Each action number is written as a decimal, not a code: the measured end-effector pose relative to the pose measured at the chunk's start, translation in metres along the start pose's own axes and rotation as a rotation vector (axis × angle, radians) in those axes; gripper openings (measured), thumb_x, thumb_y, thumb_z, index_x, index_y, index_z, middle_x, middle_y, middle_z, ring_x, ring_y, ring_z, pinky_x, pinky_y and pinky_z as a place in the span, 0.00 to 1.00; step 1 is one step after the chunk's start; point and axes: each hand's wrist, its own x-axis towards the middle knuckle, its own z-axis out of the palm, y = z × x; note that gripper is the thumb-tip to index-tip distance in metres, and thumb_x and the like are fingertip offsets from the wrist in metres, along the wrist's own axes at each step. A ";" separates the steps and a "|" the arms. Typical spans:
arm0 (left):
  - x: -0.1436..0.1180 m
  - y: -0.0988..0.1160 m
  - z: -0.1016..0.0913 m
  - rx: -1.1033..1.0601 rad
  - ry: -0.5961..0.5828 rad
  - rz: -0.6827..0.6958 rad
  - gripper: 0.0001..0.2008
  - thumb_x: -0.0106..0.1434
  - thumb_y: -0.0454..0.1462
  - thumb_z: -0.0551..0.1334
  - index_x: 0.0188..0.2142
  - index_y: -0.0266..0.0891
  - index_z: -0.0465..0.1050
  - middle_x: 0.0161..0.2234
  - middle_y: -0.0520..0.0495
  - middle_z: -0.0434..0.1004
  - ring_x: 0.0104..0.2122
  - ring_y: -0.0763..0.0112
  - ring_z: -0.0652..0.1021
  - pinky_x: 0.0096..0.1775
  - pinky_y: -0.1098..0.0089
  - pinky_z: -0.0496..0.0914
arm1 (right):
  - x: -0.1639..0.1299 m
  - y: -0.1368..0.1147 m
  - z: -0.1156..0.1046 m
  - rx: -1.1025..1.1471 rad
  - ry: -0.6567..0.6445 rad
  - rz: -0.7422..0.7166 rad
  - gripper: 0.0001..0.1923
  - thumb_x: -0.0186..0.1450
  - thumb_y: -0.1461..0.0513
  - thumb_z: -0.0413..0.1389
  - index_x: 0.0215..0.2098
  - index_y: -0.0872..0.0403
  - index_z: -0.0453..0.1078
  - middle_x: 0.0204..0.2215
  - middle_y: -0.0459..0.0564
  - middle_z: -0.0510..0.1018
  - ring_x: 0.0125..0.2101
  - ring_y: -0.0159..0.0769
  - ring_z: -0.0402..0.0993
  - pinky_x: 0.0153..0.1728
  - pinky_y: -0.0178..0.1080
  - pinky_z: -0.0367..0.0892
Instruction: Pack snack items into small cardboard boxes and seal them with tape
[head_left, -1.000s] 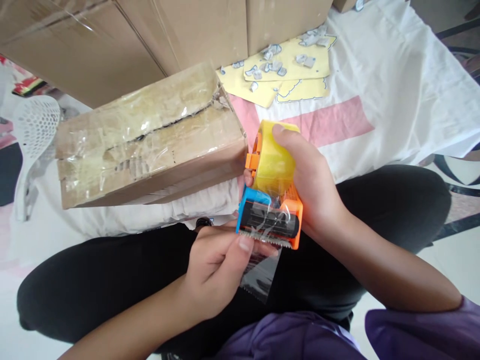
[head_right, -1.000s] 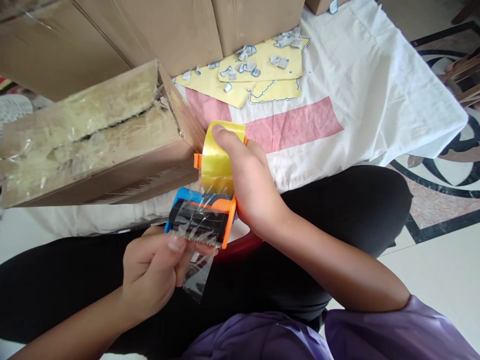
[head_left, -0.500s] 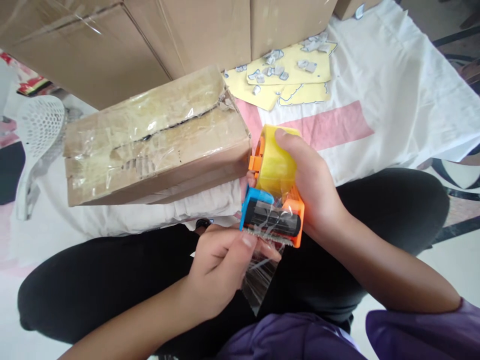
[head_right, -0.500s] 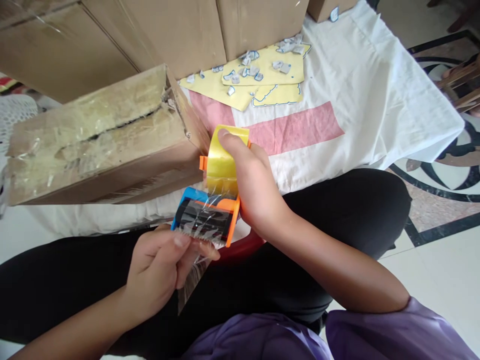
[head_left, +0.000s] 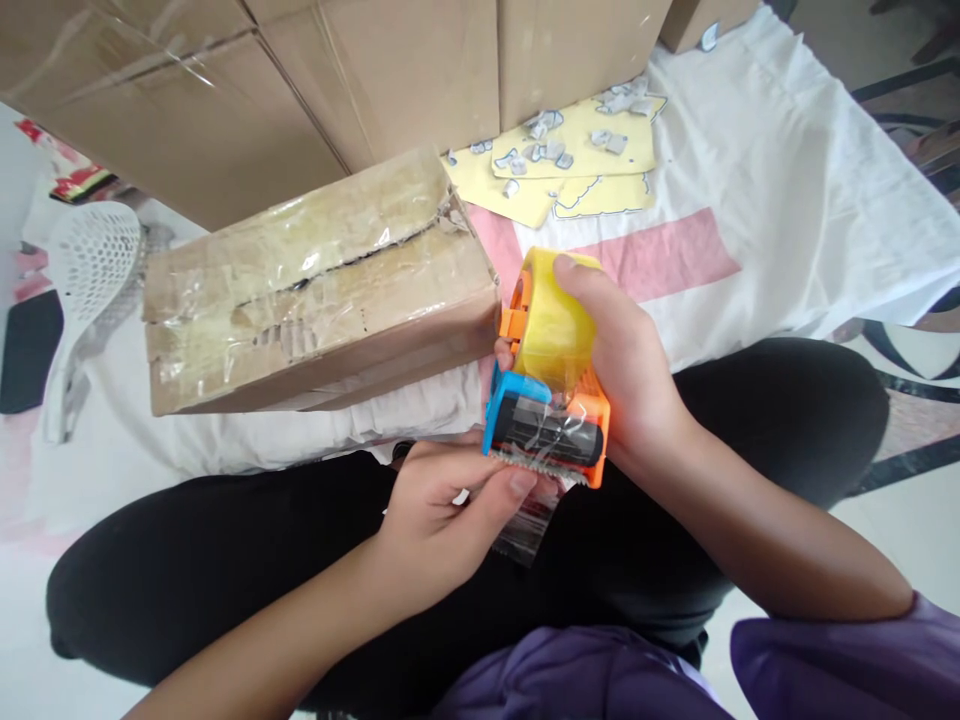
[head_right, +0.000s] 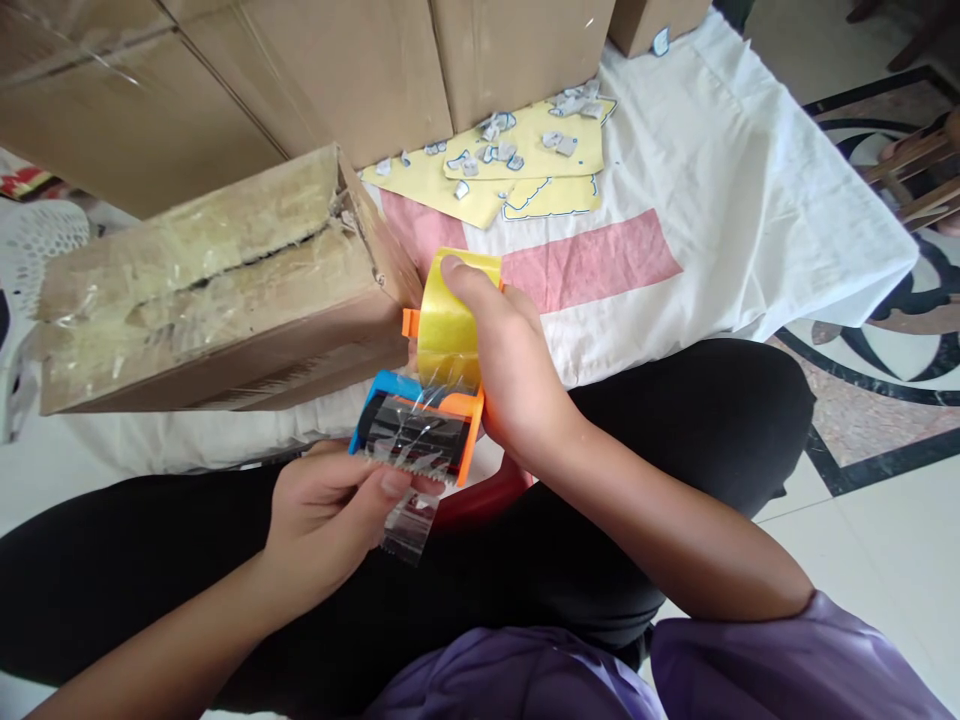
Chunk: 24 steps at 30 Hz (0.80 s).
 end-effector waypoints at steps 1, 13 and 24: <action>0.001 -0.001 -0.001 0.034 -0.003 0.032 0.11 0.69 0.37 0.63 0.33 0.42 0.84 0.09 0.57 0.65 0.09 0.79 0.63 0.20 0.75 0.67 | 0.000 -0.001 0.000 0.008 -0.002 -0.002 0.15 0.66 0.50 0.56 0.28 0.49 0.68 0.21 0.43 0.71 0.25 0.35 0.75 0.24 0.39 0.69; 0.001 -0.003 0.003 0.145 0.078 0.112 0.16 0.62 0.37 0.69 0.18 0.39 0.77 0.13 0.53 0.71 0.14 0.77 0.68 0.18 0.74 0.63 | -0.005 -0.001 0.002 0.004 -0.015 -0.043 0.17 0.64 0.47 0.61 0.28 0.48 0.64 0.22 0.44 0.69 0.25 0.37 0.74 0.22 0.39 0.68; -0.001 -0.005 0.000 0.067 0.058 0.070 0.07 0.61 0.37 0.69 0.28 0.41 0.85 0.20 0.50 0.80 0.18 0.72 0.76 0.20 0.75 0.70 | -0.005 0.000 0.005 0.008 -0.025 -0.064 0.17 0.64 0.46 0.60 0.29 0.48 0.65 0.22 0.45 0.71 0.27 0.39 0.75 0.21 0.39 0.67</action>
